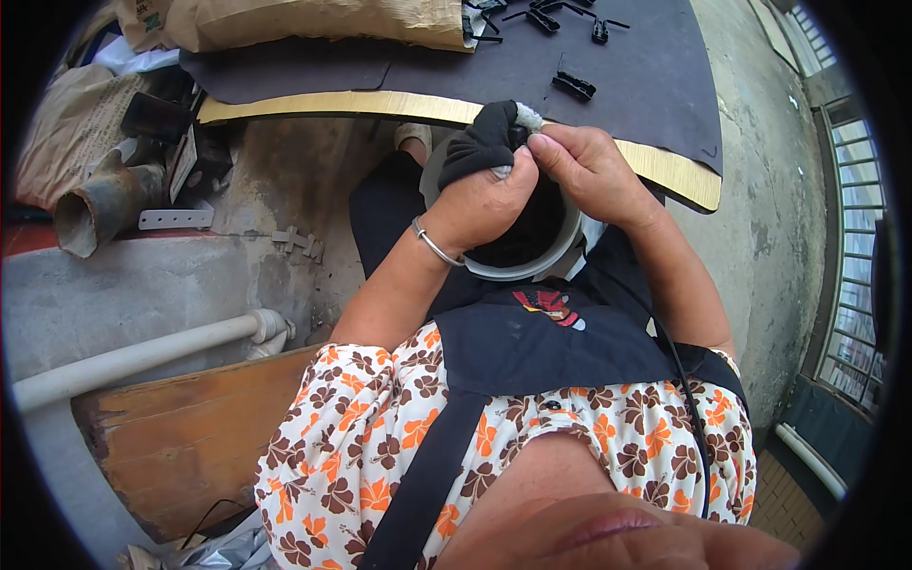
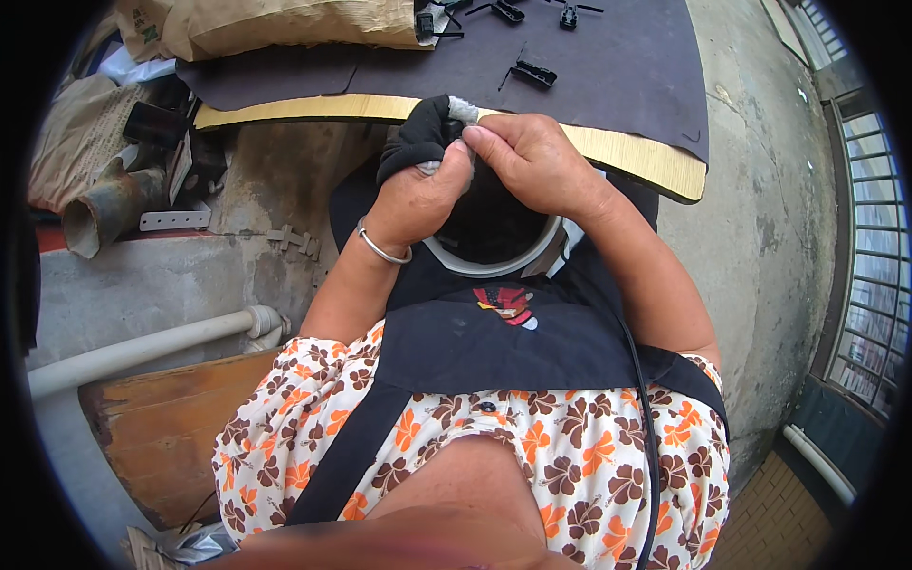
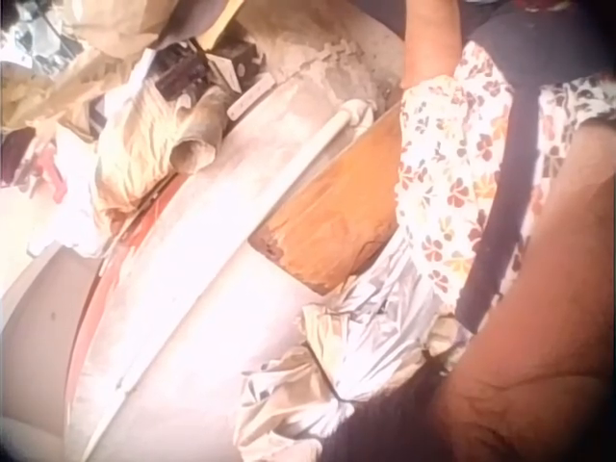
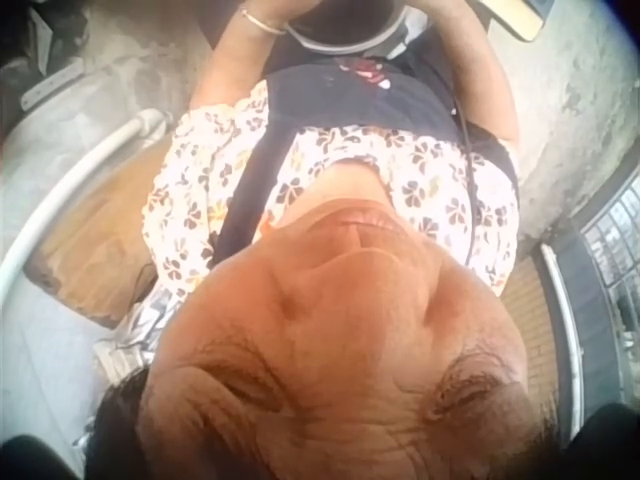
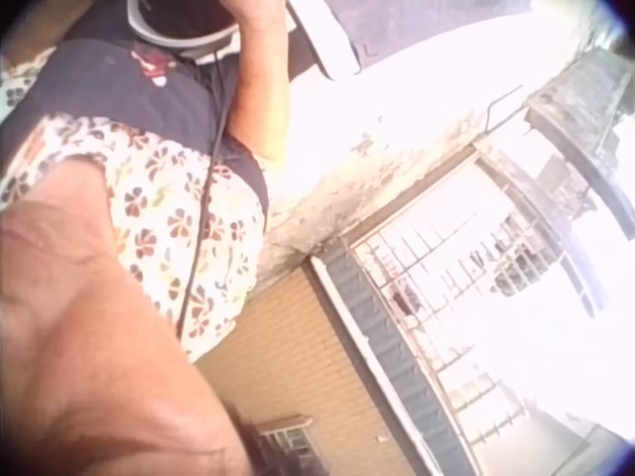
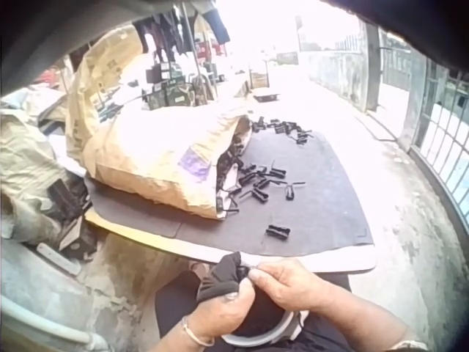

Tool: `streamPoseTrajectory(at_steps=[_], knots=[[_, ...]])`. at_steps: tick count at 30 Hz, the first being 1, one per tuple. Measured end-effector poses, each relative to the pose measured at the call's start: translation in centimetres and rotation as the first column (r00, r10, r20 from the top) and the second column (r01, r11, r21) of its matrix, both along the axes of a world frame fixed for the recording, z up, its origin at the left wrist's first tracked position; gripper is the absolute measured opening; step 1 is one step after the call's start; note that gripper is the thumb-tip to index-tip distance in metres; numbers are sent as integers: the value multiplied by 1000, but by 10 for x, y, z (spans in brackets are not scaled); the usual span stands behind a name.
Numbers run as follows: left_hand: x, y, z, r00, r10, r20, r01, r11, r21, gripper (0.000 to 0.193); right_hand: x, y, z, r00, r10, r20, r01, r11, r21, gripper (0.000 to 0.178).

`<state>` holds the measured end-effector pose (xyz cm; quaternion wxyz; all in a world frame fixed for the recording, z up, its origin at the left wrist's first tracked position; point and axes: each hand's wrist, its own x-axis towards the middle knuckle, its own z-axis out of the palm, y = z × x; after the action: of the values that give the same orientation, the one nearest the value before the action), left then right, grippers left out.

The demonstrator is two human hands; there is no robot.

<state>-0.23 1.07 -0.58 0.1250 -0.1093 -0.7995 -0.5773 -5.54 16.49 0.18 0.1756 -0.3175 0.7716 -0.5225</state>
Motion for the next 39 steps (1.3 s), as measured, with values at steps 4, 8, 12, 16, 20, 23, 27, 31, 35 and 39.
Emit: streamPoseTrajectory(at_steps=[4, 8, 12, 16, 20, 23, 27, 31, 35, 39], knots=[[7, 5, 5, 994, 71, -82, -84, 984, -156, 23, 5, -10, -17, 996, -86, -9, 84, 989, -121, 29], [1, 2, -3, 978, 138, -154, -171, 958, -230, 16, 0, -9, -18, 996, -88, -27, 85, 993, -86, 29], [0, -13, -8, 978, 96, -187, -156, 930, -334, 22, -19, 7, -1, 820, -297, -490, 392, 915, 102, 26], [-7, -14, -8, 947, 99, -306, -212, 908, -363, 20, -42, 19, 2, 694, -303, -653, 632, 692, 350, 32], [-15, -12, 8, 909, 112, -400, -239, 929, -282, 18, -38, 25, -3, 792, -70, -607, 348, 868, 353, 29], [-13, -18, 12, 971, 11, -240, -80, 957, -278, 29, -16, 17, 16, 845, 24, -534, 105, 972, 210, 23], [-8, -21, 10, 1000, -2, -29, -4, 983, -182, 31, -13, 21, 24, 882, -19, -471, 122, 975, 188, 23], [-2, -26, 7, 999, -15, 34, 23, 974, -224, 32, -12, 26, 26, 886, -30, -462, 163, 954, 251, 23], [-1, -16, 16, 983, -62, -175, 10, 959, -283, 35, -8, 21, 33, 934, 59, -354, 51, 955, 292, 21], [0, -14, 15, 995, -99, 10, 99, 979, -181, 39, -8, 16, 20, 975, -3, -220, 16, 998, 55, 25]])
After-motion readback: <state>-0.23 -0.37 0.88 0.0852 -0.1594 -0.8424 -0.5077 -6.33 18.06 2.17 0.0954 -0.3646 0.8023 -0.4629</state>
